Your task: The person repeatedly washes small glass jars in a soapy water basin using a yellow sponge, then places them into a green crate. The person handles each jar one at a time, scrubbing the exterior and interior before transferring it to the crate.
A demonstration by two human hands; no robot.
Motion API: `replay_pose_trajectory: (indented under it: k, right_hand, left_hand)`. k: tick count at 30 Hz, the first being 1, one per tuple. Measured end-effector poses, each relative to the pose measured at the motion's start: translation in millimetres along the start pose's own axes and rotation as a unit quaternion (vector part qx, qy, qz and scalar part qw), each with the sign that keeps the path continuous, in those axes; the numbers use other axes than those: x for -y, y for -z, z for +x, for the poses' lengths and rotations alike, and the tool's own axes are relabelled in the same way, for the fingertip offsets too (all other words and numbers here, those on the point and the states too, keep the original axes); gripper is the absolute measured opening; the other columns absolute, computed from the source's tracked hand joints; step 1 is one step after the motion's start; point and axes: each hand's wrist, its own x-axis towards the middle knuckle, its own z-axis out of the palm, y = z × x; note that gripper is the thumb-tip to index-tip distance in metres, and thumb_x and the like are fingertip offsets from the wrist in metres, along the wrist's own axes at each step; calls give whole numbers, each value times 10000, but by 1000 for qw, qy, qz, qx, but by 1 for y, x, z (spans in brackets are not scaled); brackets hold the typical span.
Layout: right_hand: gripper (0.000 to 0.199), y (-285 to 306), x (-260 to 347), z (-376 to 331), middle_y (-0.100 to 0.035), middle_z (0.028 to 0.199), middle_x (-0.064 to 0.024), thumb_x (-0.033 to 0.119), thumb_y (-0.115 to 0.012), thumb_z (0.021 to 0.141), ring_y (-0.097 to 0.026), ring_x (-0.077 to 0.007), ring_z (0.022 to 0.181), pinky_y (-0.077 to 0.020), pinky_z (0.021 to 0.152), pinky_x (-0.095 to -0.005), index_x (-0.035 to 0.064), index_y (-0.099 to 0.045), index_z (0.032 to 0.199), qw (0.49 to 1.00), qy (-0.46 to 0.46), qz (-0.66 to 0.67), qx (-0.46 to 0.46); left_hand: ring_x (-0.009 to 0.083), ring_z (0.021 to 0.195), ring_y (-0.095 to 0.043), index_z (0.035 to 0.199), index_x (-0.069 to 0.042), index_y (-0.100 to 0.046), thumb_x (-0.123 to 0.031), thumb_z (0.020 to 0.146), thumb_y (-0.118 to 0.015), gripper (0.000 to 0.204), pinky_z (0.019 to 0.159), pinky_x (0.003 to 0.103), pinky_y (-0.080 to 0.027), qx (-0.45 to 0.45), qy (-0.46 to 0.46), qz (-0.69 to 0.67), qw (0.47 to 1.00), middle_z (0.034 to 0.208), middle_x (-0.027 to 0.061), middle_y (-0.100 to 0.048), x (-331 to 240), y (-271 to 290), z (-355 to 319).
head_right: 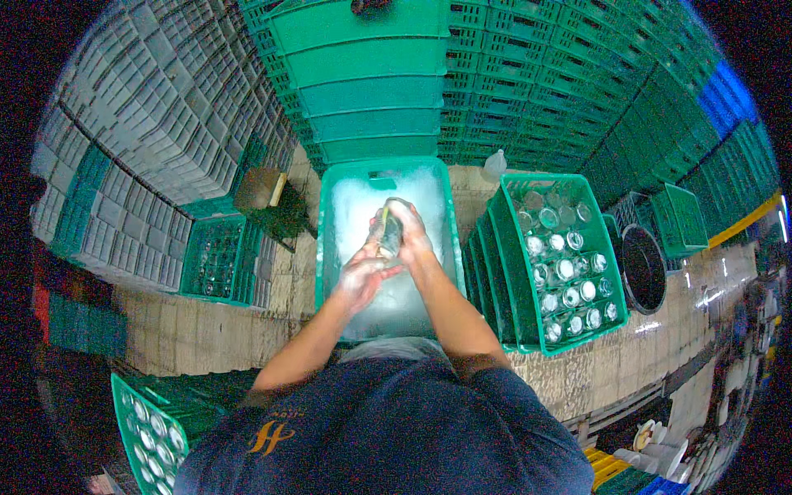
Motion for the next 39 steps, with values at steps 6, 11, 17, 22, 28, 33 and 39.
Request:
replay_pose_trajectory:
  k: [6, 11, 17, 22, 28, 33, 39]
  right_hand:
    - [246, 1, -15, -2, -634, 864, -134, 198, -710, 885, -659, -285, 710, -594, 616, -442, 105, -528, 1021, 972, 77, -191, -110]
    - [369, 6, 0, -12, -632, 874, -142, 105, -787, 816, -666, -297, 697, -576, 539, -448, 77, -538, 1086, 982, -20, 178, -64]
    - [352, 23, 7, -8, -626, 841, -145, 166, -756, 839, -644, -304, 706, -587, 617, -463, 28, -543, 1083, 992, 11, -2, -125]
    - [420, 43, 14, -2, -622, 888, -149, 169, -760, 845, -638, -303, 769, -585, 682, -475, 4, -527, 1152, 990, 38, -60, -124]
    - [419, 62, 5, -30, -649, 1057, -68, 403, -690, 909, -666, -231, 892, -584, 637, -396, 107, -597, 1190, 966, -73, -244, -43]
    - [671, 75, -27, -59, -640, 1171, -119, 294, -805, 835, -658, -217, 987, -565, 808, -365, 40, -481, 1364, 926, -148, -331, 108]
    - [868, 96, -13, -79, -603, 1203, -135, 113, -800, 776, -650, -253, 983, -582, 745, -387, 76, -323, 1501, 912, -23, -389, 129]
  left_hand:
    - [262, 1343, -477, 1557, -61, -288, -136, 810, -594, 810, 1123, 441, -361, 71, 19, 665, 743, 1456, 167, -495, 6, 10, 13]
    - [345, 1430, -383, 1581, -40, -193, -149, 767, -642, 936, 1108, 675, -278, 67, -51, -69, 994, 1595, 185, -323, 9, -4, 6]
    - [302, 1476, -310, 1589, -53, -189, -77, 782, -628, 919, 1187, 580, -198, 73, -8, 225, 972, 1603, 145, -313, 8, -12, 10]
    - [326, 1407, -405, 1561, -54, -239, -118, 847, -651, 827, 1186, 505, -270, 71, -94, 699, 705, 1587, 168, -319, 6, -11, 13]
    - [274, 916, -682, 954, -13, -730, -131, 886, -726, 136, 889, 386, -538, -115, -206, 386, 892, 979, 135, -728, 9, 16, 39]
    - [131, 624, -488, 661, -141, -557, -274, 935, -731, 351, 592, 322, -460, -337, 55, 42, 939, 683, -24, -547, 19, 18, 63]
    - [206, 771, -634, 950, -105, -632, -413, 929, -712, 320, 686, 419, -560, -324, 86, -15, 942, 846, 23, -644, 71, 117, 94]
